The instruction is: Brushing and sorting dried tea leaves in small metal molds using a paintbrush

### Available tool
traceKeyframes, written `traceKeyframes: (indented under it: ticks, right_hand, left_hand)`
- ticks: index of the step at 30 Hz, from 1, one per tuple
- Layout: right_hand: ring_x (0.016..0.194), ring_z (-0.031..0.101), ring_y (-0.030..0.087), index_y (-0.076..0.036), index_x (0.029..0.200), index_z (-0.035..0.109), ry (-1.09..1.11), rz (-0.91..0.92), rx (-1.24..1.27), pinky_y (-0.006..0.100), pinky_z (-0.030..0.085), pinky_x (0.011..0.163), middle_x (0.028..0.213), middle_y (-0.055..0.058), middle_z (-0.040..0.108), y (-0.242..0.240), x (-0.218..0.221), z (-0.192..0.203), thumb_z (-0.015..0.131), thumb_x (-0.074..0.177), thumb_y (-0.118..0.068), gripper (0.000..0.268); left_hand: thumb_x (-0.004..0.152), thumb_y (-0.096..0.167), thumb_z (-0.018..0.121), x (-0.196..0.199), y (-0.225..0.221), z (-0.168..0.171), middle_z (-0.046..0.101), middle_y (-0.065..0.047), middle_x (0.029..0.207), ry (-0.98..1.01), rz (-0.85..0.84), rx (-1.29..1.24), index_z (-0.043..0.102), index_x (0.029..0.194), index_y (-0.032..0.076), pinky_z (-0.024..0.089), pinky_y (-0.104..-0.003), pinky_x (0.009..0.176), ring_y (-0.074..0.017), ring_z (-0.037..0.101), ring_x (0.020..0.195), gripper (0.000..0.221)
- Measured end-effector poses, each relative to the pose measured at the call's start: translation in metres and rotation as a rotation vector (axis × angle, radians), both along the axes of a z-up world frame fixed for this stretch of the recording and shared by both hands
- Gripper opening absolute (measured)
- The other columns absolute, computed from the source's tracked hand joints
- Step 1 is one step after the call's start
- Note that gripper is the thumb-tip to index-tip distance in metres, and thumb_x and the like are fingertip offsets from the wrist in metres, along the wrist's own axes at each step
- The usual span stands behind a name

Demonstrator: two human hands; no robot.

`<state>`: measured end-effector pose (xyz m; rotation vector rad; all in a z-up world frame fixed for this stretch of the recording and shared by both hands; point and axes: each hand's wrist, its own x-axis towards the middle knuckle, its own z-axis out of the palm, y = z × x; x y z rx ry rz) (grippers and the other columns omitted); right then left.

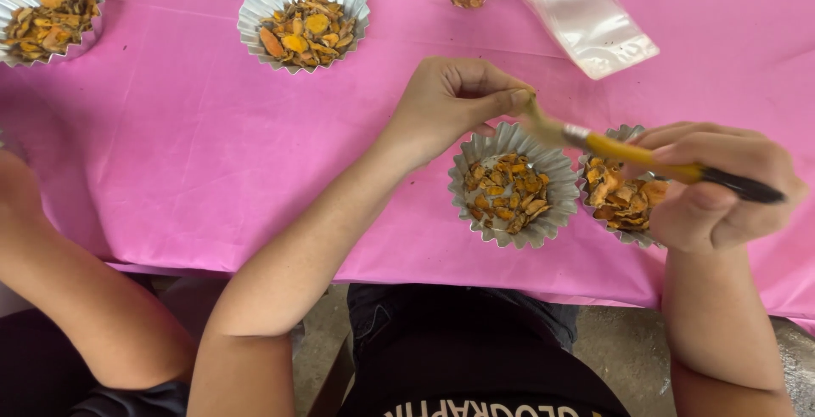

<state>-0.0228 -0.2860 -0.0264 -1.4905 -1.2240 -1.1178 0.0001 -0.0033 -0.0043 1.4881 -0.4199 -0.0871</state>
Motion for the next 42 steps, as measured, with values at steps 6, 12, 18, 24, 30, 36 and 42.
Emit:
traceKeyframes:
  ticks: [6, 12, 18, 24, 30, 36, 42]
  right_hand:
    - [0.063, 0.07, 0.038, 0.003, 0.108, 0.051, -0.048, 0.114, 0.054, 0.05, 0.063, 0.053, 0.077, 0.02, 0.057, 0.012, -0.011, 0.01, 0.029, 0.117, -0.045, 0.053]
    - [0.057, 0.071, 0.033, 0.011, 0.103, 0.044, 0.072, 0.032, -0.052, 0.036, 0.057, 0.041, 0.072, 0.017, 0.051, 0.004, -0.004, 0.006, 0.036, 0.119, -0.033, 0.047]
    - [0.064, 0.06, 0.033, -0.009, 0.118, 0.045, 0.645, -0.03, 0.343, 0.038, 0.054, 0.059, 0.085, 0.017, 0.049, 0.01, -0.019, 0.03, 0.037, 0.12, -0.042, 0.034]
    - [0.07, 0.072, 0.026, -0.005, 0.109, 0.059, 1.025, 0.424, 0.689, 0.028, 0.057, 0.05, 0.087, 0.014, 0.07, 0.032, -0.012, 0.051, 0.049, 0.109, -0.037, 0.033]
    - [0.067, 0.073, 0.02, -0.007, 0.108, 0.062, 1.006, 0.371, 0.615, 0.02, 0.057, 0.051, 0.077, 0.01, 0.067, 0.029, -0.014, 0.052, 0.045, 0.115, -0.034, 0.033]
    - [0.067, 0.074, 0.027, -0.007, 0.111, 0.057, 1.009, 0.357, 0.523, 0.025, 0.054, 0.042, 0.097, 0.009, 0.071, 0.033, -0.011, 0.049, 0.041, 0.113, -0.037, 0.034]
    - [0.067, 0.067, 0.023, -0.01, 0.113, 0.057, 0.812, 0.411, 0.553, 0.025, 0.053, 0.052, 0.087, 0.006, 0.059, 0.025, -0.012, 0.048, 0.048, 0.113, -0.04, 0.031]
  left_hand:
    - [0.091, 0.021, 0.074, 0.001, -0.003, -0.006, 0.079, 0.001, 0.085, 0.03, -0.02, 0.036, 0.08, 0.1, 0.013, 0.063, -0.019, 0.055, -0.0049, 0.072, 0.075, 0.013]
    - [0.093, 0.023, 0.071, 0.005, 0.001, -0.009, 0.081, -0.005, 0.104, 0.09, -0.02, -0.089, 0.078, 0.107, 0.011, 0.062, -0.02, 0.063, -0.0138, 0.078, 0.094, 0.02]
    - [0.1, 0.015, 0.071, 0.003, 0.001, -0.011, 0.066, -0.007, 0.133, -0.184, -0.277, -0.238, 0.076, 0.11, 0.02, 0.065, -0.041, 0.106, -0.0212, 0.063, 0.131, 0.012]
    - [0.103, 0.01, 0.071, 0.004, -0.003, -0.02, 0.057, -0.006, 0.148, -0.238, -0.413, -0.422, 0.076, 0.113, 0.024, 0.055, -0.05, 0.12, -0.0289, 0.059, 0.138, 0.018]
    - [0.104, 0.008, 0.069, -0.005, -0.001, -0.008, 0.06, -0.006, 0.142, -0.294, -0.241, -0.4, 0.075, 0.11, 0.021, 0.056, -0.039, 0.12, -0.0231, 0.065, 0.13, 0.016]
    - [0.1, 0.006, 0.072, -0.003, -0.003, -0.013, 0.062, -0.004, 0.133, -0.268, -0.165, -0.416, 0.077, 0.109, 0.019, 0.059, -0.036, 0.115, -0.0206, 0.065, 0.122, 0.016]
    - [0.1, 0.011, 0.073, -0.001, -0.002, -0.013, 0.063, 0.0, 0.131, -0.355, -0.096, -0.375, 0.076, 0.112, 0.02, 0.06, -0.035, 0.114, -0.0185, 0.063, 0.123, 0.015]
